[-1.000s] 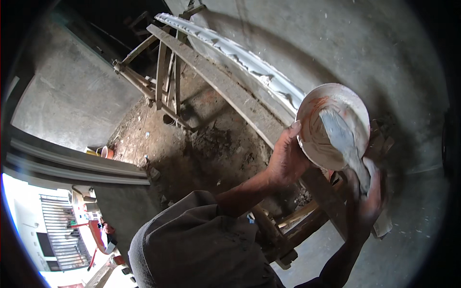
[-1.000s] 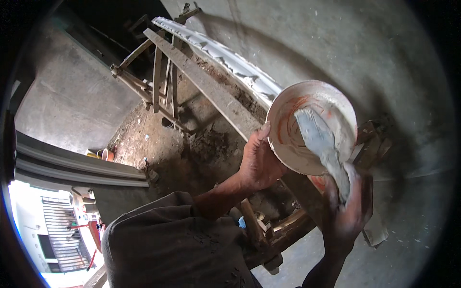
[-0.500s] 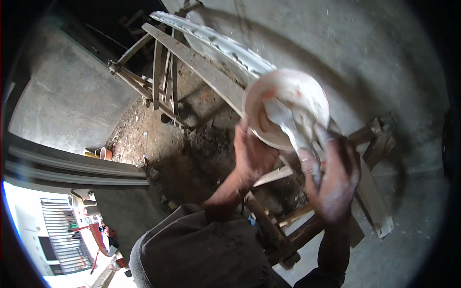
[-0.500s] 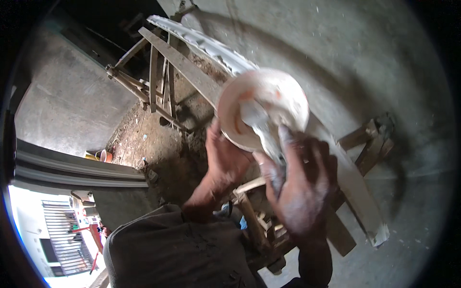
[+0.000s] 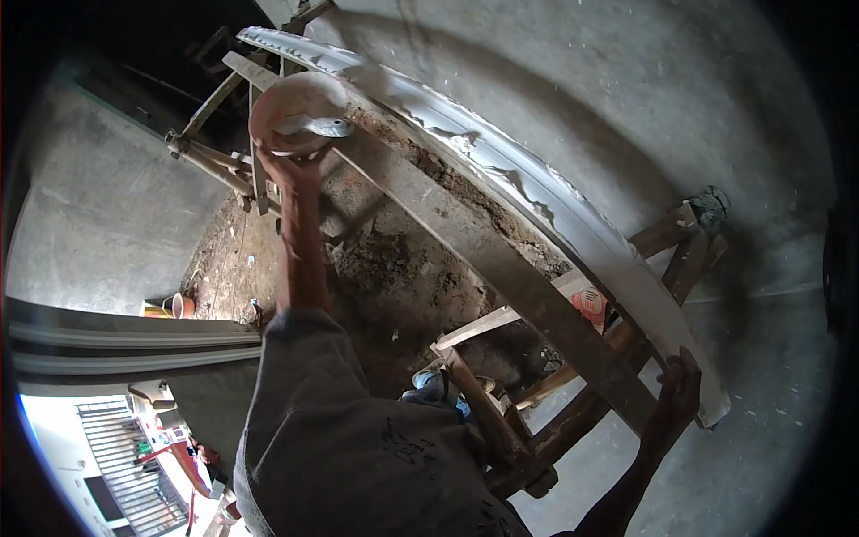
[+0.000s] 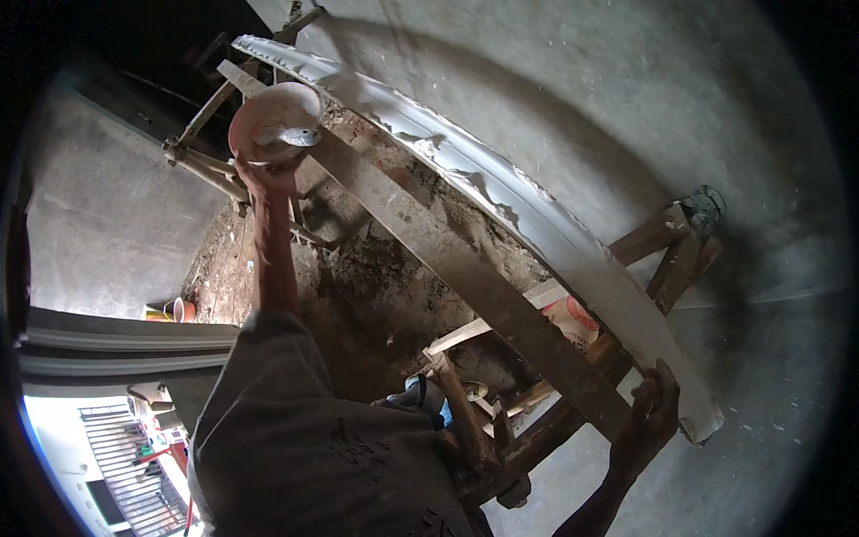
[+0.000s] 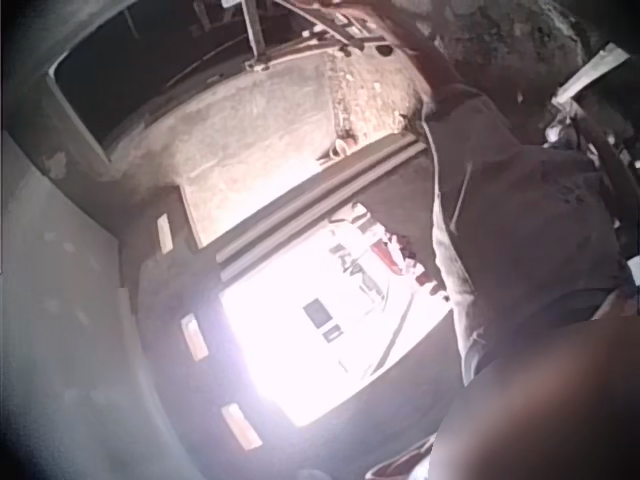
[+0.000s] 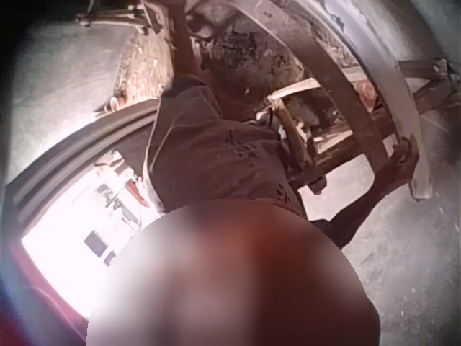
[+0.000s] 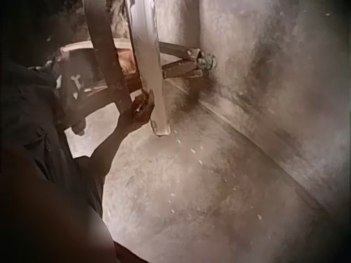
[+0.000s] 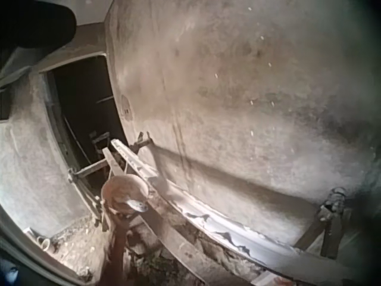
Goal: Applying plaster adhesive to decorative crown molding and installing it along a ceiling joint.
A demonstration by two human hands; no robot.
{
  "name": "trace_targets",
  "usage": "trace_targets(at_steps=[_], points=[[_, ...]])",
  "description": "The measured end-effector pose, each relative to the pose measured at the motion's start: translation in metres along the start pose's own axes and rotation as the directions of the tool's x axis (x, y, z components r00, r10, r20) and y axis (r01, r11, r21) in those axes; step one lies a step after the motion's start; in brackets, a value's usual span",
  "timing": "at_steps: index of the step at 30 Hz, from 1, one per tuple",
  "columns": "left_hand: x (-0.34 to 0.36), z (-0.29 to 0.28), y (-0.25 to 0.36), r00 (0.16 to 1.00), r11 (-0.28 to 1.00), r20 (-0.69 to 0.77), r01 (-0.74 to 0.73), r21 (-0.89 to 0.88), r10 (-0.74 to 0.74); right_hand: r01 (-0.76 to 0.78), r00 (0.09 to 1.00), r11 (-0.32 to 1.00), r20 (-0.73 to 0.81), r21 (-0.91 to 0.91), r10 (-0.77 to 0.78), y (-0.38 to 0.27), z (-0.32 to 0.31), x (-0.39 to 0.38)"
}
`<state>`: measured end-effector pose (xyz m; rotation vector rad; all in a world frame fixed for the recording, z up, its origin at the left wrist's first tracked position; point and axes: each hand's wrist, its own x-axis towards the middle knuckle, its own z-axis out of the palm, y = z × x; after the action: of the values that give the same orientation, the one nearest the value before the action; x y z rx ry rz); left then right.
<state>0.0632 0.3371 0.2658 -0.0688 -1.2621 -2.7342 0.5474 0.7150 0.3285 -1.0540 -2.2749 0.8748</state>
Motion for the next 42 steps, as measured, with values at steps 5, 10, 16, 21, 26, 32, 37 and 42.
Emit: trace_targets(at_steps=[5, 10, 16, 21, 26, 32, 37, 42], points=[[0.058, 0.006, 0.002, 0.974, 0.996, -0.227, 0.028, 0.087, -0.008, -0.11, 0.992, 0.994, -0.066, 0.0, 0.11, -0.001, -0.004, -0.009], [0.054, 0.037, 0.006, 0.933, 0.983, -0.338, -0.071, 0.172, 0.126, -0.154, 0.977, 0.986, -0.137, 0.066, 0.162, 0.0, 0.002, -0.015], [0.067, 0.028, 0.002, 0.991, 0.97, -0.108, -0.046, 0.238, 0.074, -0.227, 0.96, 0.971, -0.153, 0.077, 0.236, 0.015, -0.007, -0.031], [0.095, -0.013, -0.008, 0.984, 0.996, -0.161, 0.085, 0.042, -0.077, -0.252, 0.938, 0.963, -0.222, 0.092, 0.267, 0.016, -0.005, -0.046], [0.085, -0.001, -0.008, 0.962, 0.992, -0.265, 0.09, 0.086, -0.064, -0.292, 0.93, 0.946, -0.19, 0.143, 0.316, 0.022, -0.009, -0.064], [0.043, -0.016, -0.018, 0.976, 0.821, -0.179, -0.003, 0.571, 0.128, -0.071, 0.964, 0.993, -0.25, 0.098, 0.093, 0.082, -0.015, -0.113], [-0.035, -0.003, -0.047, 0.893, 0.524, 0.109, -0.351, 0.776, 0.437, -0.37, 0.915, 0.927, -0.191, -0.055, 0.354, 0.031, 0.025, -0.166], [-0.141, 0.048, -0.088, 0.684, 0.418, 0.667, -0.72, 0.554, 0.295, -0.209, 0.973, 0.909, 0.011, -0.361, 0.229, 0.02, 0.045, -0.213]])
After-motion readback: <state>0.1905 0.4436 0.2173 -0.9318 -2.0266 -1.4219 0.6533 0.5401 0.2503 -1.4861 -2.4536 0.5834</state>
